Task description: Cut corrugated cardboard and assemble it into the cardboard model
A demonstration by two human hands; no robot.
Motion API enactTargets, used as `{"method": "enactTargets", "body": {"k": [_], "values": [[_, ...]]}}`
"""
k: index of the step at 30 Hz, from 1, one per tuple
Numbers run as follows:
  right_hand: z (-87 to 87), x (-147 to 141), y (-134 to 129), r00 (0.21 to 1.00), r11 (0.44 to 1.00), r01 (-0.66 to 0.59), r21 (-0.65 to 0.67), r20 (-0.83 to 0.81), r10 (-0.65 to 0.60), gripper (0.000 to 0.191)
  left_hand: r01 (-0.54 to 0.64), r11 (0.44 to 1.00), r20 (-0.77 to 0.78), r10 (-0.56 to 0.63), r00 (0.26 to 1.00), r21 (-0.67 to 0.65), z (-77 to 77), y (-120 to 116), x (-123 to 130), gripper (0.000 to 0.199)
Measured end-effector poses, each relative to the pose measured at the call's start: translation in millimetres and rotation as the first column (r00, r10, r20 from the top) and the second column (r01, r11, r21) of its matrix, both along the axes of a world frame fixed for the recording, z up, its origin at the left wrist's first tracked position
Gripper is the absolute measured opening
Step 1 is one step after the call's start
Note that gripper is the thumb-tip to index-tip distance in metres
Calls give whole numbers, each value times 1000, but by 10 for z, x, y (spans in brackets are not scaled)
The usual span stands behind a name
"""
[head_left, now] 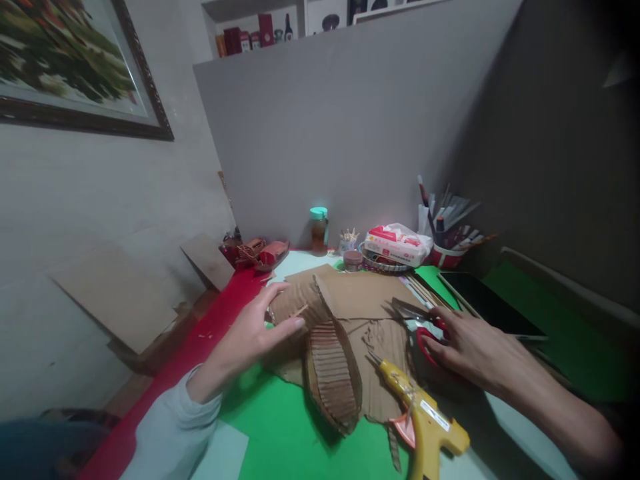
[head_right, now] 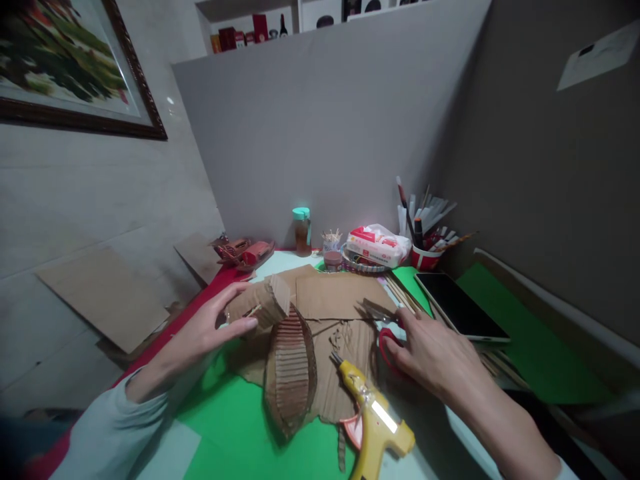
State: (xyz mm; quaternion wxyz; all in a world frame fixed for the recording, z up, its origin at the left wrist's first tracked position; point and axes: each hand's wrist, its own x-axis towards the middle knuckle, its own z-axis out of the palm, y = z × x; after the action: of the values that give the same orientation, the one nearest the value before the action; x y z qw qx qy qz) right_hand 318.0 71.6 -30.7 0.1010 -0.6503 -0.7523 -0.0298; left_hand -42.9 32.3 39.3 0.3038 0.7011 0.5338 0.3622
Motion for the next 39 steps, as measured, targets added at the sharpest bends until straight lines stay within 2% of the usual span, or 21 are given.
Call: {"method": "enactTargets", "body": {"k": [4,7,11,13,14,15,16,18,20,22,23,26,29,31,36,39], "values": [[-37,8,-9,996,997,-13,-81,88,20,23,90,995,-67,-92,993,-31,94,-46,-102,51],[-12,-9,-35,994,994,8,-107,114,4,23,138,988,-112,-145,983,-64,121,-83,-163,53],[154,-129,-127,997,997,-13,-73,81,19,40,198,970,-164,-219,962,-138,108,-104,-185,60],[270,-251,-232,993,994,-106,-39,-47,104,48,246,952,-146,-273,951,-180,106,-117,-168,67],[323,-327,-303,976,984,-175,-25,-140,170,51,278,940,-129,-306,943,-198,106,-125,-151,71],[368,-412,-383,904,960,-281,9,-333,268,55,313,926,-107,-340,934,-212,105,-134,-130,75],[401,-501,-469,818,939,-342,28,-483,312,55,350,910,-83,-375,923,-221,103,-143,-104,77],[427,-678,-630,726,897,-437,67,-562,396,54,412,883,-30,-429,903,-227,89,-160,-43,79],[410,-835,-745,648,828,-534,173,-546,532,60,445,868,26,-451,892,-221,60,-164,20,78],[376,-957,-804,606,769,-587,252,-494,624,62,458,862,93,-448,889,-219,17,-150,73,76],[362,-1002,-815,608,760,-592,268,-470,639,60,458,861,139,-437,889,-220,-8,-135,92,74],[343,-1085,-811,674,794,-542,275,-422,606,50,445,869,306,-373,876,-216,-88,-74,117,71],[343,-1104,-794,696,813,-509,282,-421,582,45,426,879,420,-311,852,-213,-144,-32,106,62],[342,-1093,-784,689,806,-514,294,-418,592,47,420,881,462,-286,840,-219,-164,-19,94,56],[307,-1042,-752,653,736,-612,288,-341,676,64,469,858,559,-287,778,-212,-239,28,70,53],[248,-1025,-730,653,747,-598,289,-364,664,59,481,851,571,-293,767,-209,-299,75,71,54]]}}
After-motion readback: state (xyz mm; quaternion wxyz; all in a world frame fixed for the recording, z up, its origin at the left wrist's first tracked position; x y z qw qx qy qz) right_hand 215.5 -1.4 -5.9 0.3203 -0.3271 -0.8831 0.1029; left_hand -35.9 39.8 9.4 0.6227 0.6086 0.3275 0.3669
